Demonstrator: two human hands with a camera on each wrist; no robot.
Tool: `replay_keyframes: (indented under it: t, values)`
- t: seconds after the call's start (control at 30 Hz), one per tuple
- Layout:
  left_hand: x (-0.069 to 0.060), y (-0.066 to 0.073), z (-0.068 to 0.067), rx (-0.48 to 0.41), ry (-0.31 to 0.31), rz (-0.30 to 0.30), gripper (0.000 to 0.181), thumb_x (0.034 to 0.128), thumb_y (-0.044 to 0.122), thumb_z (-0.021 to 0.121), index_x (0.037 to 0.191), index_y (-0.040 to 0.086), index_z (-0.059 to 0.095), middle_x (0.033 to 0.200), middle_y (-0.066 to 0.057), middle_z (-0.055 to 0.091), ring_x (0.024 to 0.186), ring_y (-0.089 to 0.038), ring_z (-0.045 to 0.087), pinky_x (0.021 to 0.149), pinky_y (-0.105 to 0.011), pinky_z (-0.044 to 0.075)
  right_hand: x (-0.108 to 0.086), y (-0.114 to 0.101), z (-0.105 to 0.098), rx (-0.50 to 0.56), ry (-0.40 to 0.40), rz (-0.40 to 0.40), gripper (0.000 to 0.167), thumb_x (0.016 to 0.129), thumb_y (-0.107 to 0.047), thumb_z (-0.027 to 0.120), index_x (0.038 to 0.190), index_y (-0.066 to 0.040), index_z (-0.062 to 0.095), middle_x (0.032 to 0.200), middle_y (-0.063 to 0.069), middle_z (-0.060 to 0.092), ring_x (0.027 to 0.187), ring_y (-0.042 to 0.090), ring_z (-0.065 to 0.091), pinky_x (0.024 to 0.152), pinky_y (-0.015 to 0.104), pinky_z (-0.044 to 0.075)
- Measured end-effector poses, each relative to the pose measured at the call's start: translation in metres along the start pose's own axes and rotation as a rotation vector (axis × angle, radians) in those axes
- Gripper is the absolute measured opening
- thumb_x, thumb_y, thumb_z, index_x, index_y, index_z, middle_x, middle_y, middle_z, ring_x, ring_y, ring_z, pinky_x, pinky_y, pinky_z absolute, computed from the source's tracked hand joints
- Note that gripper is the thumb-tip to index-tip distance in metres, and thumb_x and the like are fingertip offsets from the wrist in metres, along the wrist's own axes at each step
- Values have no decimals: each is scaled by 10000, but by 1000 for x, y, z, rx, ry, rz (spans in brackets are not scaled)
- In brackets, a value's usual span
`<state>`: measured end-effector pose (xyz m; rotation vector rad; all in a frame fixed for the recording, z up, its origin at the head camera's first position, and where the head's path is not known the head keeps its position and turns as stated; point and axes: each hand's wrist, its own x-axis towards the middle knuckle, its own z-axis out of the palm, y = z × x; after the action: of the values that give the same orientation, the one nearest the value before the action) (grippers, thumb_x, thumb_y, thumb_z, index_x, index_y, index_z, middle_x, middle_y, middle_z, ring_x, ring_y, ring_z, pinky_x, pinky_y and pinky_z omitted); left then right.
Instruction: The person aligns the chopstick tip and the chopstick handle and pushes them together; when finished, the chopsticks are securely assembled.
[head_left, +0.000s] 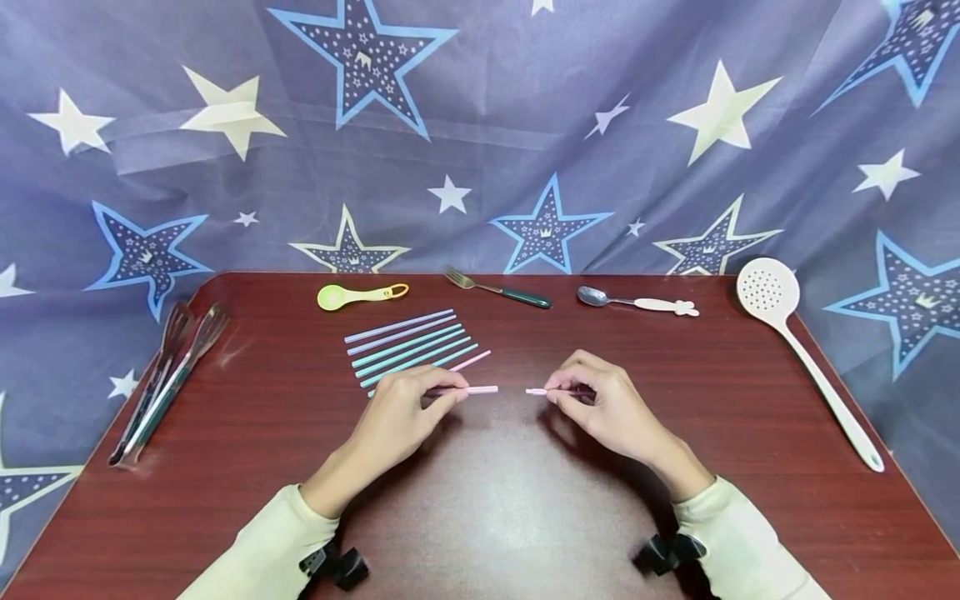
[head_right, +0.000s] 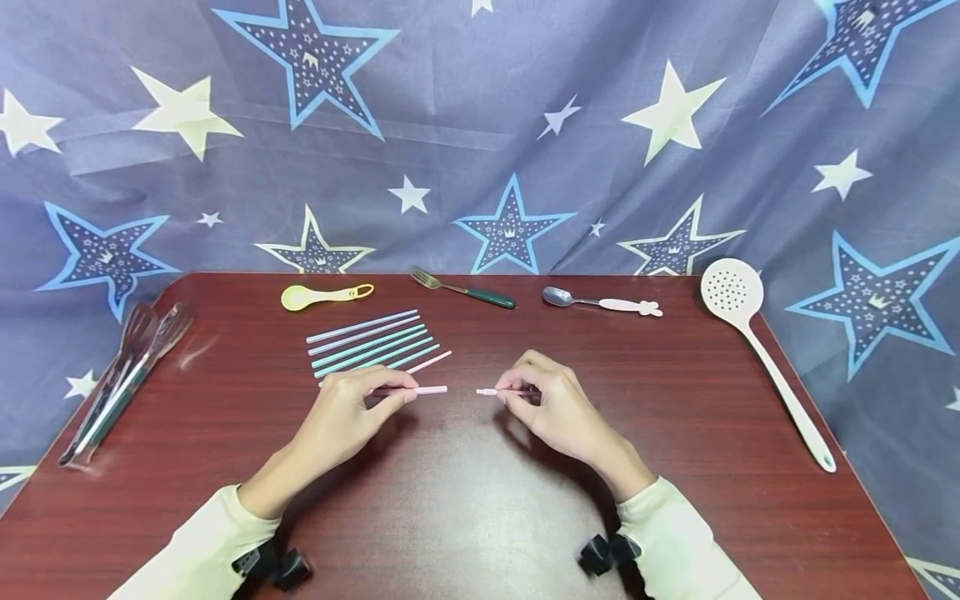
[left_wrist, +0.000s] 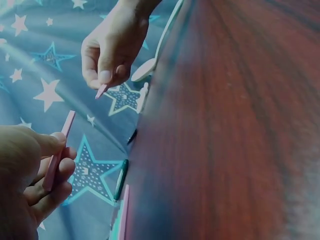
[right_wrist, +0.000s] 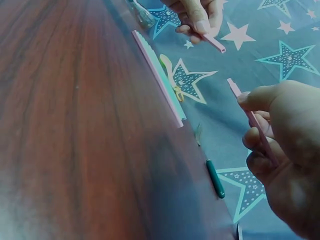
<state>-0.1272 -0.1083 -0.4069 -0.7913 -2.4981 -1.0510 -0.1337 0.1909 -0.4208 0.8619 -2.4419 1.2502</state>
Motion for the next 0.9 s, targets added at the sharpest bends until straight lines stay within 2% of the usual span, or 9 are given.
replay_keyframes:
  t: [0.23,0.43,0.6,0.9]
  values:
    - [6,7,-1,-32,-2,-3,56,906,149,799,956,171,788,876,75,743,729,-11,616,664,-215,536,6,-8,-2,9,8,12,144,876,-27,796,926,-159,771,865,-93,630,768,26,570,623,244,481]
    - [6,9,-1,-42,-3,-17,52,908,151,798,956,169,788,865,72,740,716,-11,610,655,-209,530,9,-12,-2,21,14,-3,136,872,-16,795,928,-138,773,861,-79,632,761,26,561,604,270,481]
    - [6,9,1,-49,1,-17,53,906,142,796,952,168,786,851,78,731,719,-6,619,657,-207,530,10,-16,-1,40,18,6,152,869,-21,802,927,-160,776,863,-91,632,754,32,561,583,292,474]
    - [6,9,4,-62,-1,-16,52,906,138,796,952,159,785,847,70,727,716,-7,610,653,-207,532,10,-17,2,52,13,-4,109,878,-36,801,917,-135,782,865,-77,643,751,28,568,600,224,468]
